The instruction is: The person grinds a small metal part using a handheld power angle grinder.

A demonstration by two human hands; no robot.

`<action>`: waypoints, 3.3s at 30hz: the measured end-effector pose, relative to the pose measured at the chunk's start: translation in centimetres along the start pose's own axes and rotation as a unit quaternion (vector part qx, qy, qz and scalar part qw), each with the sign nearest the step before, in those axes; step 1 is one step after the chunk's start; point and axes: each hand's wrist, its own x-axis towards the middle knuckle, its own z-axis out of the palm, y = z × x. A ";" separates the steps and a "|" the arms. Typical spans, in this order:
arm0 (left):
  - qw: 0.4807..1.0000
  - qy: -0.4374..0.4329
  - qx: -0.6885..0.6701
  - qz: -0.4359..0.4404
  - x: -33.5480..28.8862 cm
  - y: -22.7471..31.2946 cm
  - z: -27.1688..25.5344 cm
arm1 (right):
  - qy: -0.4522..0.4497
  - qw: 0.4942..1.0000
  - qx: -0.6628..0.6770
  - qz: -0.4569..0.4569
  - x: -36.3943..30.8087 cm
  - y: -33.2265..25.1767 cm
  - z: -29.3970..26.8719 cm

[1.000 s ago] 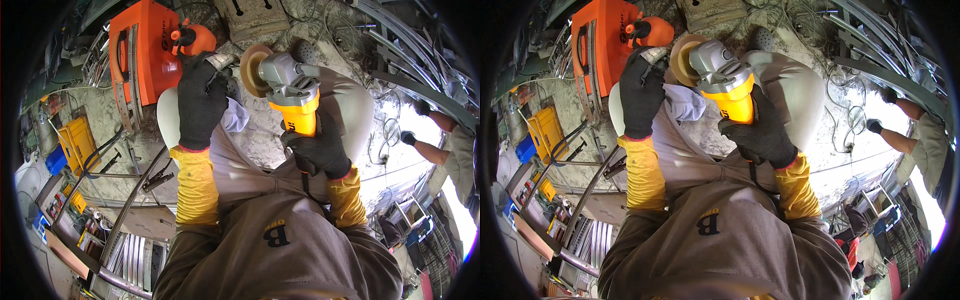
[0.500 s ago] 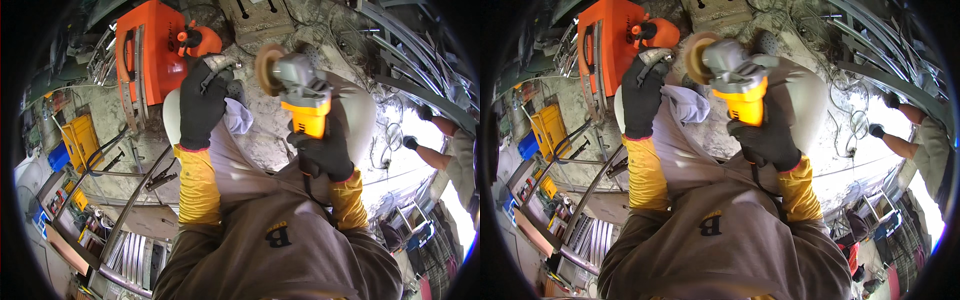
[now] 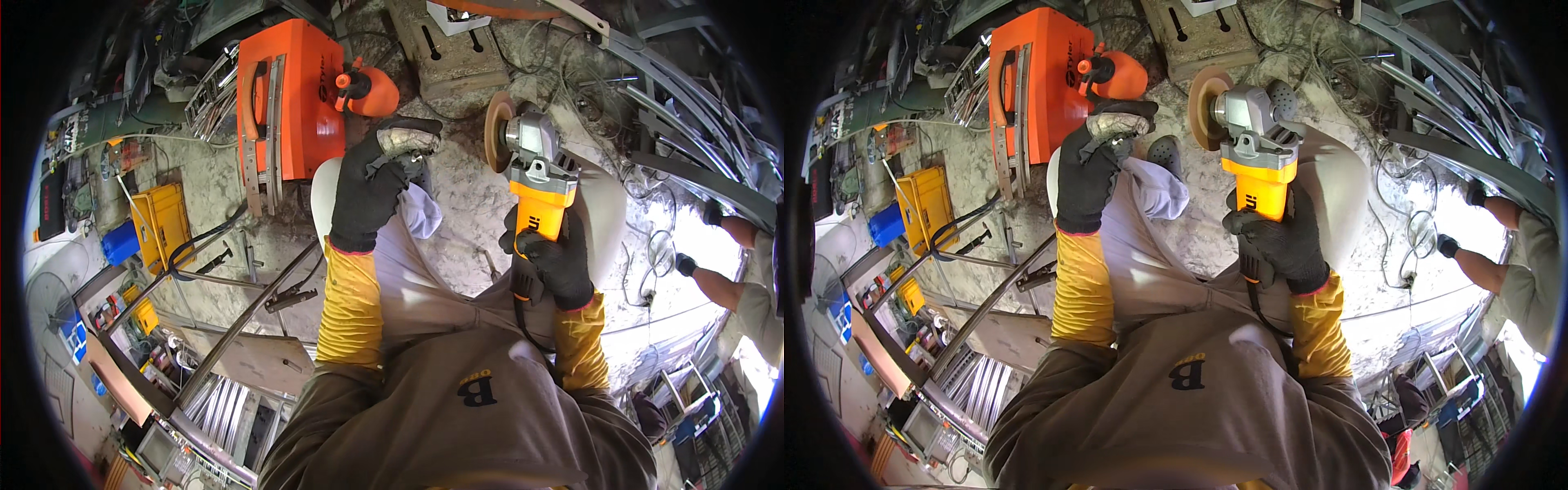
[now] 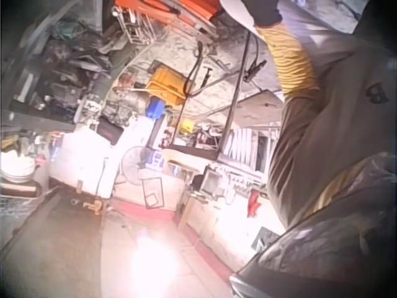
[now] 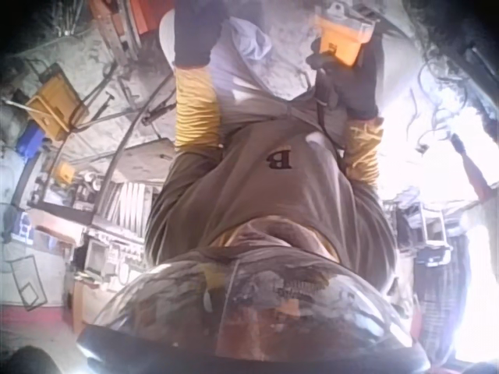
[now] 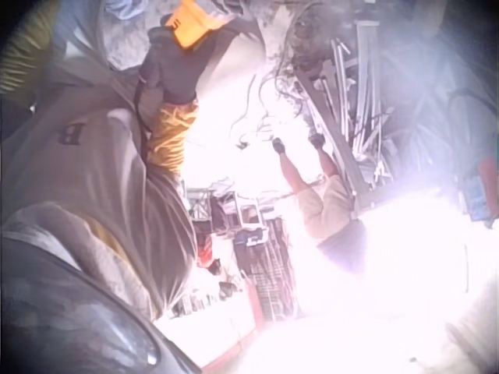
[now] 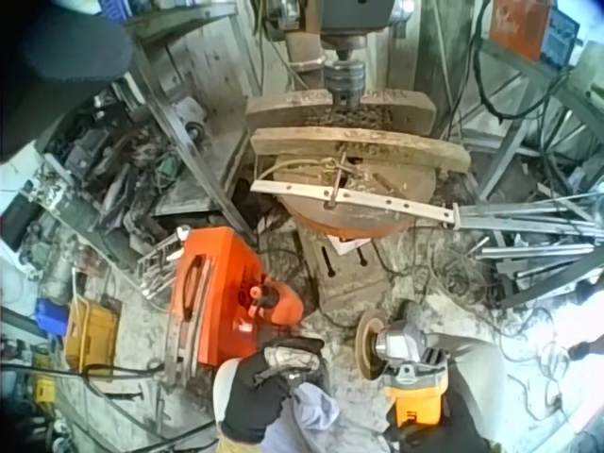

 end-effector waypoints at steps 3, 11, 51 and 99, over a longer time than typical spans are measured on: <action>1.000 0.004 0.003 0.017 0.0 0.0 0.2 | 0.000 1.000 0.020 -0.011 -0.1 0.6 -0.3; 1.000 0.001 0.019 -0.008 0.0 0.3 0.3 | 0.009 1.000 -0.004 0.000 0.0 0.2 -0.1; 0.908 0.097 0.378 0.153 1.0 -3.1 0.9 | -0.063 0.990 -0.126 0.001 1.2 0.2 0.5; 0.938 0.080 0.309 0.134 1.1 -3.7 0.6 | -0.052 0.989 -0.134 0.039 0.9 -0.2 0.5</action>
